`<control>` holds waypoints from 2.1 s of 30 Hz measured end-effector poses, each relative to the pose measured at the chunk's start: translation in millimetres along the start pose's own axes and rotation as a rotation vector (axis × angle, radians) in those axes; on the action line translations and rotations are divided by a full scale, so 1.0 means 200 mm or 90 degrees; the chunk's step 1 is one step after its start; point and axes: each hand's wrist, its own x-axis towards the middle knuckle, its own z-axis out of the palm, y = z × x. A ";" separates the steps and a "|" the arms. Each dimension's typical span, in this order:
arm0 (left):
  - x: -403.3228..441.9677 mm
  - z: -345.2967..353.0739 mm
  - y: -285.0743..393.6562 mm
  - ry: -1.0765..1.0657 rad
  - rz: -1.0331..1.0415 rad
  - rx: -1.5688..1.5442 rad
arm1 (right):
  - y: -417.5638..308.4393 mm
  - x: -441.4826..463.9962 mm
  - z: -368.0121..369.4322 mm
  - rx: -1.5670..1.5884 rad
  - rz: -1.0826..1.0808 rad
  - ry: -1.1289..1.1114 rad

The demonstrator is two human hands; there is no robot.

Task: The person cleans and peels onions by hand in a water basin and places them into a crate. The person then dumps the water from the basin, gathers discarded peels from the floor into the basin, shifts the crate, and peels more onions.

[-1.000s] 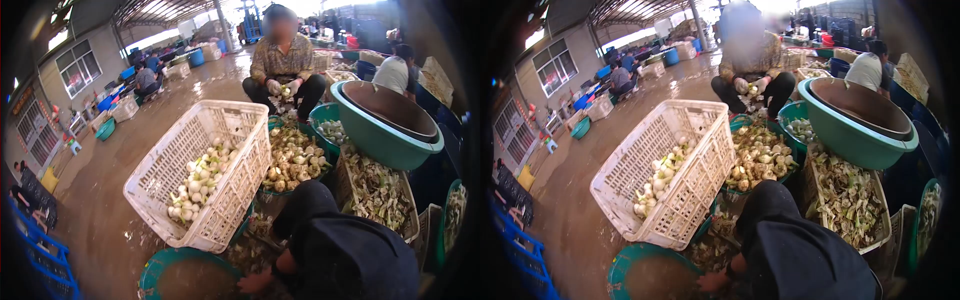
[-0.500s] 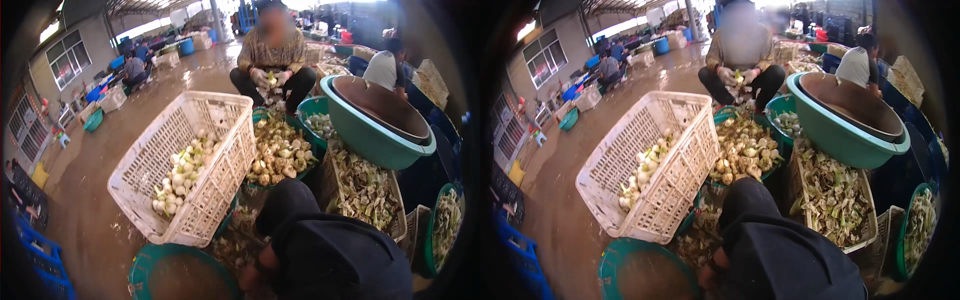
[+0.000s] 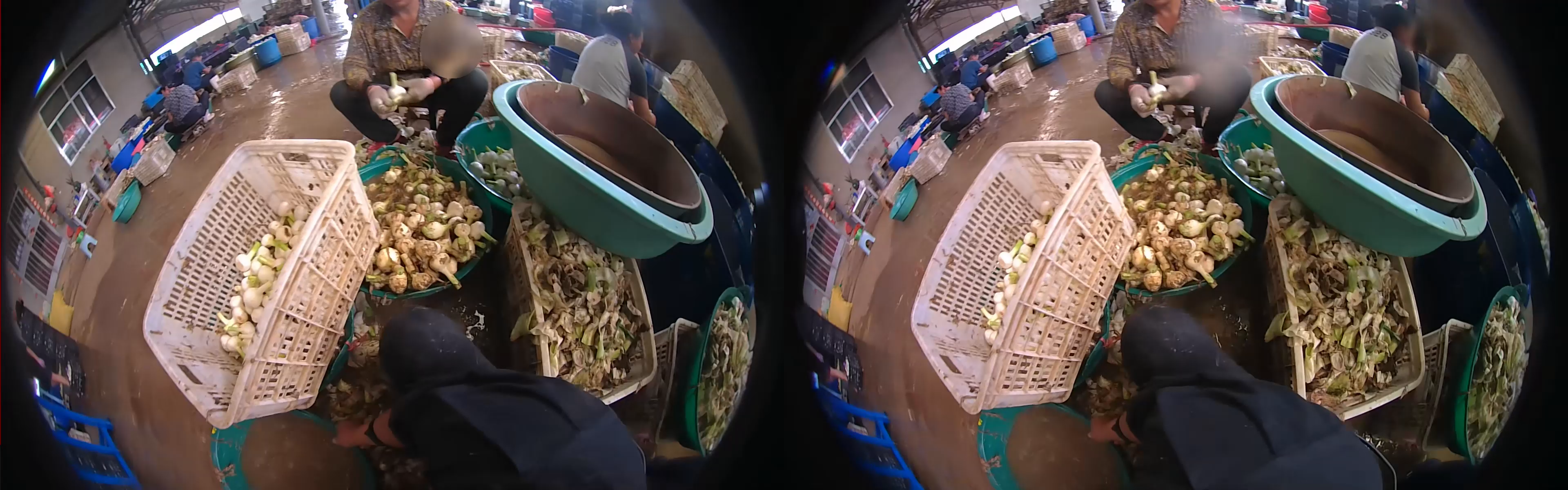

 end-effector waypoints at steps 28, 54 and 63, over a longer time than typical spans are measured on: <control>-0.84 -0.82 -0.04 0.793 -0.261 -0.255 | 0.19 -0.34 0.27 0.148 0.389 -0.460; -0.70 -1.05 0.45 0.754 -0.105 -0.190 | 0.12 -0.43 0.48 0.508 0.415 -0.375; -0.76 -1.12 0.99 0.797 -0.045 0.189 | -0.03 -0.46 0.72 0.688 -0.132 -0.760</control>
